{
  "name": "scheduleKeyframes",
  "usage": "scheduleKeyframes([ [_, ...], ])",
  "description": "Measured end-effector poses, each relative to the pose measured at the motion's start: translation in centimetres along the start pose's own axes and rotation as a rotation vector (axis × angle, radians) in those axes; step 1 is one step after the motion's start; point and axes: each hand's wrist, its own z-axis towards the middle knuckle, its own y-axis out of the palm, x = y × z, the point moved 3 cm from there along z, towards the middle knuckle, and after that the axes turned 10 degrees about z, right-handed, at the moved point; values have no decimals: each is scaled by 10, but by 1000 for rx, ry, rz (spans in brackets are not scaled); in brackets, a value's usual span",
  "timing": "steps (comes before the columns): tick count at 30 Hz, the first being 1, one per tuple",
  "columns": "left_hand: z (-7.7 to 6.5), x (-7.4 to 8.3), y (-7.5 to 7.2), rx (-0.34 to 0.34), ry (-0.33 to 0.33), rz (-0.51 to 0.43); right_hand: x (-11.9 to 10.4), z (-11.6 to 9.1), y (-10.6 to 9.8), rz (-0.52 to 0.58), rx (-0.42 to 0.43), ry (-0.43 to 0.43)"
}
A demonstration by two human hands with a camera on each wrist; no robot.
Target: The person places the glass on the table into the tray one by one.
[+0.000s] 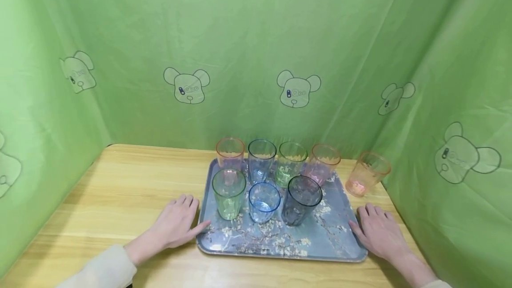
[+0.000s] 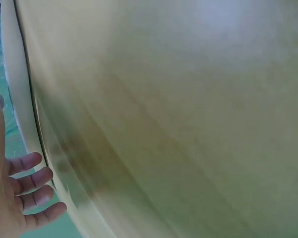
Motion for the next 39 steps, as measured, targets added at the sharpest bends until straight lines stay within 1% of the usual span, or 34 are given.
scheduleKeyframes([
  [6, -2, 2, 4, -1, 36, 38, 5, 0, -1, 32, -31, 45],
  [10, -3, 2, 5, 10, 59, 59, 7, 3, -5, 77, -28, 90],
  [16, -3, 4, 7, 5, 95, 95, 9, 7, -12, 153, 8, 151],
  [21, -4, 6, 8, -11, 115, 113, 15, 10, -17, 158, 49, 212],
  [26, -3, 8, 6, -11, 128, 126, 26, 13, -19, 181, 91, 281],
  [30, -4, 9, 6, -14, 136, 147, 31, 16, -20, 199, 93, 334],
  [35, -4, 9, 7, -27, 148, 159, 39, 22, -21, 220, 110, 370],
  [39, -5, 9, 9, -23, 154, 159, 46, 27, -20, 224, 119, 401],
])
